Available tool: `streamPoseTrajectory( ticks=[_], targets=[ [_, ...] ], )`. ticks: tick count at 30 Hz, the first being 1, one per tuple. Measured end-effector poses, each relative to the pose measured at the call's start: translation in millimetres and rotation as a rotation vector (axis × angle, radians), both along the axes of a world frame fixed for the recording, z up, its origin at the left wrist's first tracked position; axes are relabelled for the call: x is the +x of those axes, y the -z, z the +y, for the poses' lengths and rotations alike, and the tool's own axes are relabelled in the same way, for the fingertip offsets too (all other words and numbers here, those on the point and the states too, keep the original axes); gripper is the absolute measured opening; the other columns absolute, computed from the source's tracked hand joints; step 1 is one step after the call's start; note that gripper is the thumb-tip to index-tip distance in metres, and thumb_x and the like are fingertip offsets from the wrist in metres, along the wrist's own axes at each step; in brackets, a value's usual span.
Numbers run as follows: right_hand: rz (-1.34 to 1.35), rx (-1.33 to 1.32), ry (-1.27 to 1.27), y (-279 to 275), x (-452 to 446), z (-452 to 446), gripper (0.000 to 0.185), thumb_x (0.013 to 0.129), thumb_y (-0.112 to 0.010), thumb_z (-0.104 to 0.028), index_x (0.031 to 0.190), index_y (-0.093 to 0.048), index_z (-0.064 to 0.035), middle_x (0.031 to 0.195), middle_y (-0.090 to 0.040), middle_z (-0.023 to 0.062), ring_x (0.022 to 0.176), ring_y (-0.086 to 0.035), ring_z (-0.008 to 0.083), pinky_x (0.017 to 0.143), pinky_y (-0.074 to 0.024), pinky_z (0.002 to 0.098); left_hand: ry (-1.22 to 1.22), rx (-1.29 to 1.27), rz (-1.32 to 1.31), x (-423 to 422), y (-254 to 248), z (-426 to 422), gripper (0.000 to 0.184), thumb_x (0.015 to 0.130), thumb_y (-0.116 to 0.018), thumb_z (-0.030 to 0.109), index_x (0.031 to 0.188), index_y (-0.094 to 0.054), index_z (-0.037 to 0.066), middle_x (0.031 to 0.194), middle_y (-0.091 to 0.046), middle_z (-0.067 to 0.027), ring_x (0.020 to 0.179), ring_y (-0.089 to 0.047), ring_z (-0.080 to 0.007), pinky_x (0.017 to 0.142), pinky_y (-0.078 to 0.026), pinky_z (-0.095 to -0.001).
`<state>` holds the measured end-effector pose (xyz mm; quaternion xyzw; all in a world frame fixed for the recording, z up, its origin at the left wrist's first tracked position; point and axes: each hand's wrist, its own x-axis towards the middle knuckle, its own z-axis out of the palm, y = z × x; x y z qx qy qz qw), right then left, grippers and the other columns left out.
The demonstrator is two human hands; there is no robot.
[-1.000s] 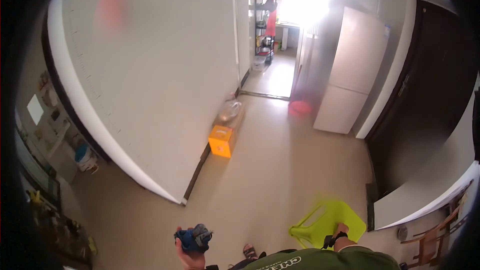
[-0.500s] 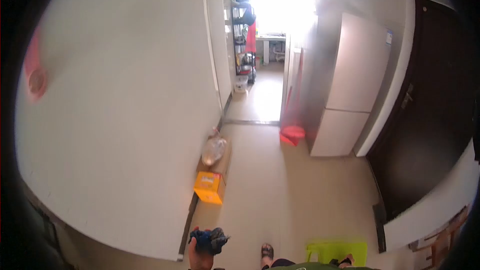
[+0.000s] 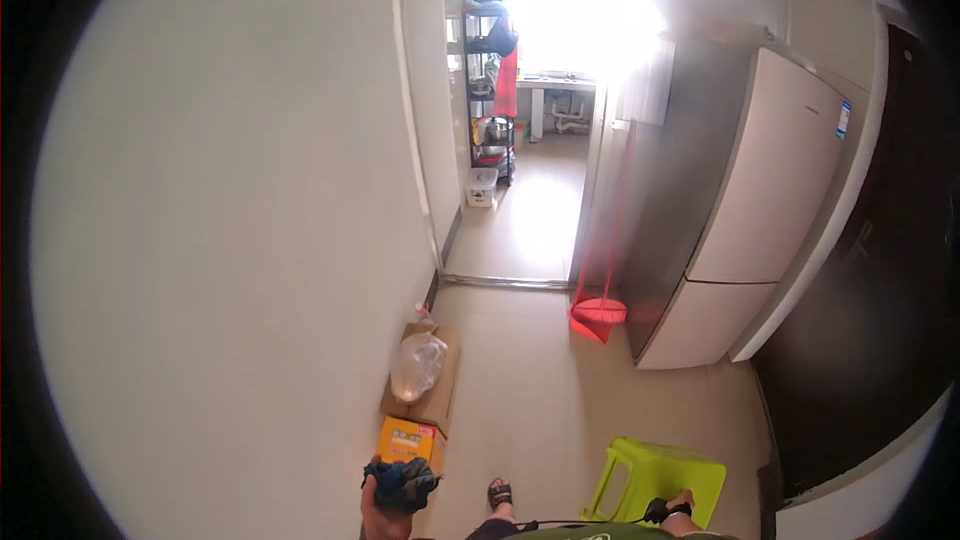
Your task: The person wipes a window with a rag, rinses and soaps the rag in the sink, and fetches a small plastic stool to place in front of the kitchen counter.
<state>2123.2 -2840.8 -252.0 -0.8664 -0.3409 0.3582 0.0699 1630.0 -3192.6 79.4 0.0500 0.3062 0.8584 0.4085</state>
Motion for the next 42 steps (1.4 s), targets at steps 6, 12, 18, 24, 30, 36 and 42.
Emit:
streamPoseTrajectory(
  ticks=[6,12,18,24,30,36,42],
  targets=[
    [0.765,0.540,0.855,-59,-113,95,0.022,0.085,-0.055,-0.023,0.100,-0.060,-0.0070,0.083,-0.060,0.0176,0.071,-0.060,0.0306,0.058,-0.0466,0.0445,-0.078,0.048,0.020,-108,-19,145,0.051,0.090,-0.051,0.038,0.134,-0.040,0.016,0.118,-0.055,-0.0162,0.114,-0.052,-0.0368,0.095,-0.043,-0.0557],
    [0.657,0.428,0.860,-76,-186,164,0.018,0.082,-0.058,-0.019,0.089,-0.053,-0.0024,0.066,-0.051,0.0165,0.055,-0.052,0.0299,0.043,-0.0353,0.0453,0.138,0.117,0.041,-181,-36,283,0.052,0.091,-0.052,0.034,0.136,-0.036,0.012,0.123,-0.052,-0.0176,0.117,-0.050,-0.0347,0.099,-0.041,-0.0504],
    [0.578,0.269,0.981,-36,-261,273,0.031,0.080,-0.059,-0.021,0.106,-0.053,-0.0042,0.088,-0.059,0.0188,0.076,-0.058,0.0314,0.062,-0.0443,0.0481,0.153,0.095,0.066,-245,-24,411,0.051,0.093,-0.048,0.036,0.136,-0.037,0.012,0.126,-0.050,-0.0176,0.117,-0.049,-0.0358,0.099,-0.040,-0.0508],
    [0.264,-0.026,0.348,-24,-336,397,0.060,0.066,-0.072,-0.031,0.117,-0.051,-0.0071,0.110,-0.055,0.0150,0.100,-0.052,0.0293,0.084,-0.0409,0.0439,0.014,0.021,0.171,-312,-50,508,0.048,0.091,-0.051,0.037,0.132,-0.041,0.013,0.117,-0.054,-0.0176,0.112,-0.052,-0.0363,0.095,-0.042,-0.0558],
    [-0.375,-0.315,-0.564,-3,-385,500,0.090,0.053,-0.086,-0.042,0.129,-0.049,-0.0101,0.133,-0.051,0.0112,0.125,-0.046,0.0272,0.105,-0.0375,0.0396,0.002,0.041,0.016,-379,-44,573,0.052,0.090,-0.055,0.037,0.134,-0.041,0.014,0.122,-0.052,-0.0157,0.114,-0.050,-0.0396,0.098,-0.040,-0.0586],
    [-0.213,-0.267,-0.429,-49,-454,551,0.072,0.061,-0.080,-0.031,0.124,-0.053,-0.0060,0.128,-0.054,0.0133,0.117,-0.052,0.0289,0.097,-0.0428,0.0423,-0.040,0.037,0.012,-476,-21,676,0.050,0.093,-0.047,0.040,0.135,-0.039,0.016,0.116,-0.054,-0.0153,0.111,-0.053,-0.0355,0.094,-0.044,-0.0547],
    [-0.222,-0.198,-0.410,-64,-511,589,0.055,0.070,-0.070,-0.020,0.120,-0.057,-0.0057,0.122,-0.058,0.0133,0.111,-0.056,0.0287,0.088,-0.0459,0.0440,0.094,0.089,0.051,-587,-33,797,0.051,0.093,-0.046,0.038,0.137,-0.036,0.014,0.119,-0.053,-0.0163,0.114,-0.051,-0.0352,0.096,-0.043,-0.0537]
  ],
)
